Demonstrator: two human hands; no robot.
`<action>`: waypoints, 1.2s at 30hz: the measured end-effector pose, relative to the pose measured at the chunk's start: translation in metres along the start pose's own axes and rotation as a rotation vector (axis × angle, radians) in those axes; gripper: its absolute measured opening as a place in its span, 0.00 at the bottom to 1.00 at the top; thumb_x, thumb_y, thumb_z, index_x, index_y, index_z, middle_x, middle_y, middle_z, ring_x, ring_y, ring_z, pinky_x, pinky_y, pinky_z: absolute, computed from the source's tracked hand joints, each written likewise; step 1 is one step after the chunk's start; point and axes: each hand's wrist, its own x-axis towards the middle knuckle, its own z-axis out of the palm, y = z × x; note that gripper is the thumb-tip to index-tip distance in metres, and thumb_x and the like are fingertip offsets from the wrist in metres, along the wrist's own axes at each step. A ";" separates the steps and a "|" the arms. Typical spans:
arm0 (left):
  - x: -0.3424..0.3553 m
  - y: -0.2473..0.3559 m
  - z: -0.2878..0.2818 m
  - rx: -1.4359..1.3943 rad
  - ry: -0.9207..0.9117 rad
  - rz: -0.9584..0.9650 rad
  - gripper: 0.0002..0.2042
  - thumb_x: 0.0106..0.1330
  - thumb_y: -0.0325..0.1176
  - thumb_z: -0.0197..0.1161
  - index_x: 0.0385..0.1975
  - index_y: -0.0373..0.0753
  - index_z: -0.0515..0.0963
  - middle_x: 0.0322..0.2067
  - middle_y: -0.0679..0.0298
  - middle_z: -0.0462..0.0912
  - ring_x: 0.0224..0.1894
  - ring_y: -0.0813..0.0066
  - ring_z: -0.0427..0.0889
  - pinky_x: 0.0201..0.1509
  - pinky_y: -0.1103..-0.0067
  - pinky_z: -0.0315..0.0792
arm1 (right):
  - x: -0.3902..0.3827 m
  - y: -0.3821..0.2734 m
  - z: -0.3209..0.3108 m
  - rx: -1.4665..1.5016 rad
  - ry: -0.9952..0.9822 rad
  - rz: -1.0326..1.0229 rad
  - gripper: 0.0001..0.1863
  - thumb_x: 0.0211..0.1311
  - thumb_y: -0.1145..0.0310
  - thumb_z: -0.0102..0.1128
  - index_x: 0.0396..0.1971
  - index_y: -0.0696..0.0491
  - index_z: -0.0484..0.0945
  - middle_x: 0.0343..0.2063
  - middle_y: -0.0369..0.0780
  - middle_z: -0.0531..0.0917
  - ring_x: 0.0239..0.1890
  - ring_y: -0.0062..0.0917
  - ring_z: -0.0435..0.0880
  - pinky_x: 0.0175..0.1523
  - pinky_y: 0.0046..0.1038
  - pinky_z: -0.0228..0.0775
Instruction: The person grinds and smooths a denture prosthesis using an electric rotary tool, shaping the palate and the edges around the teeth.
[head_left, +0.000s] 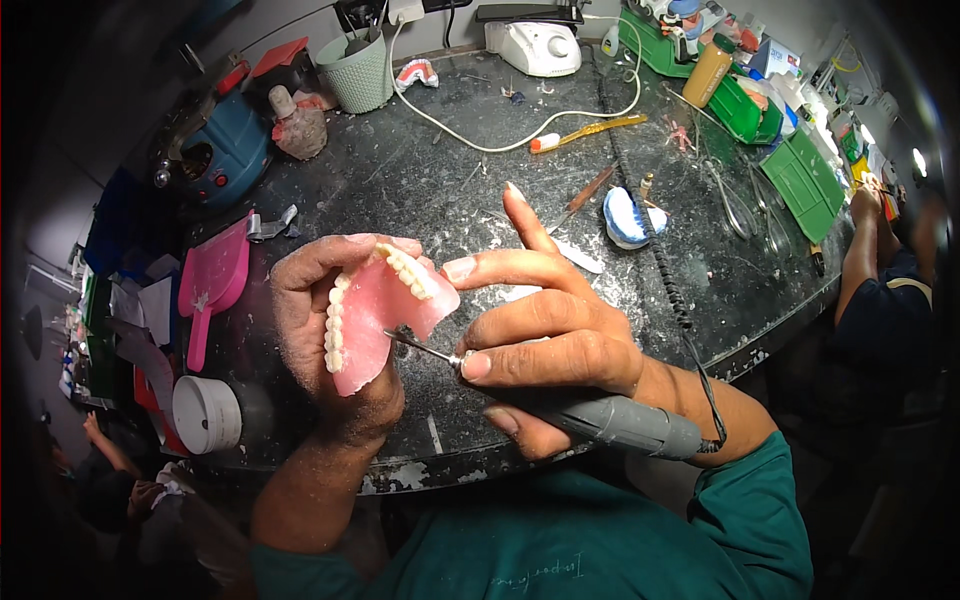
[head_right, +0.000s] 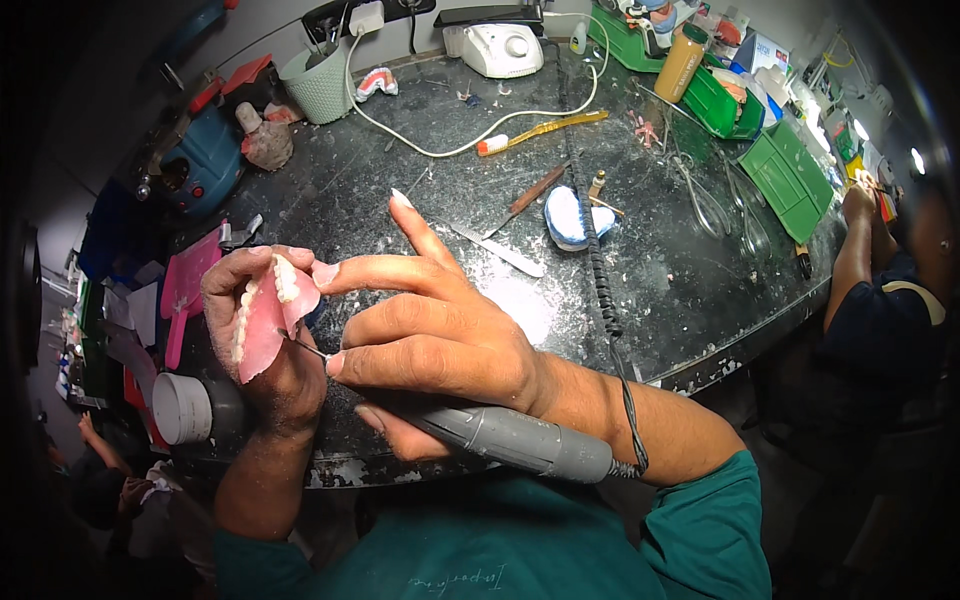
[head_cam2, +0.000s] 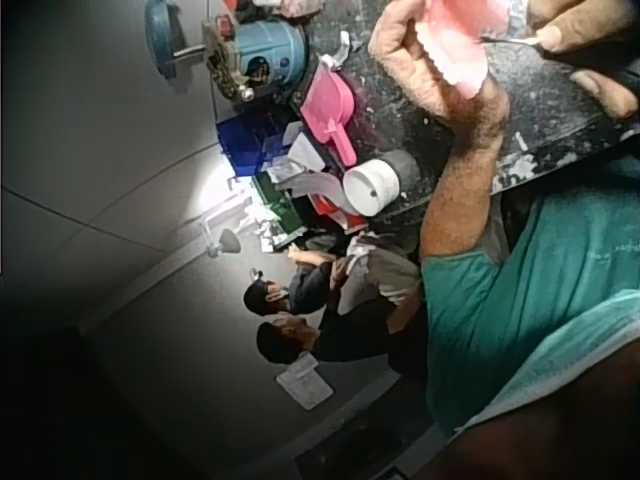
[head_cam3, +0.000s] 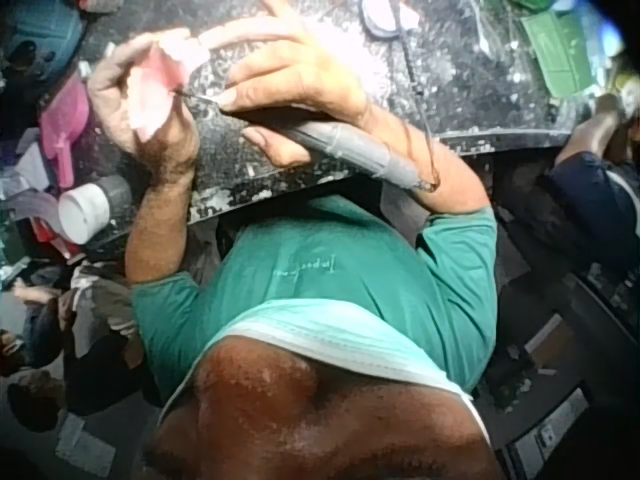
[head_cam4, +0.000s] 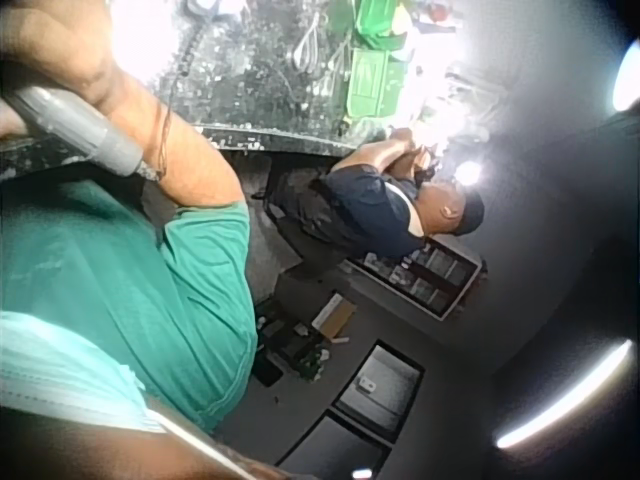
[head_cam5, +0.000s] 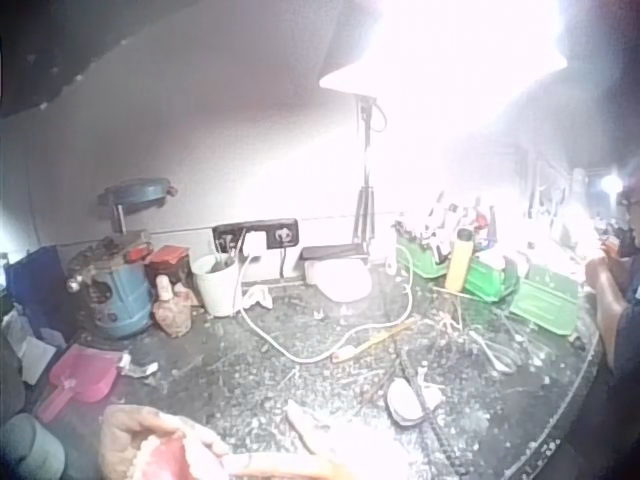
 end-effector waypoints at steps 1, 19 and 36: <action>0.000 0.000 0.000 -0.007 -0.001 -0.003 0.32 0.64 0.57 0.64 0.51 0.32 0.65 0.43 0.50 0.78 0.46 0.65 0.81 0.53 0.68 0.79 | 0.001 -0.003 0.000 0.035 0.005 0.036 0.18 0.46 0.72 0.70 0.41 0.50 0.81 0.35 0.37 0.83 0.56 0.42 0.79 0.72 0.65 0.37; 0.000 0.001 0.000 -0.020 0.012 -0.005 0.28 0.64 0.50 0.65 0.51 0.33 0.66 0.43 0.53 0.78 0.46 0.67 0.80 0.55 0.70 0.75 | 0.003 -0.005 -0.001 0.038 0.012 0.054 0.22 0.42 0.75 0.73 0.43 0.49 0.82 0.36 0.35 0.82 0.57 0.41 0.79 0.72 0.65 0.37; -0.004 -0.002 -0.005 0.048 -0.022 0.059 0.42 0.54 0.62 0.70 0.53 0.31 0.63 0.44 0.52 0.77 0.46 0.66 0.81 0.53 0.70 0.78 | 0.000 0.002 -0.003 -0.133 0.001 0.019 0.21 0.50 0.59 0.73 0.45 0.49 0.82 0.39 0.37 0.80 0.58 0.43 0.78 0.71 0.64 0.41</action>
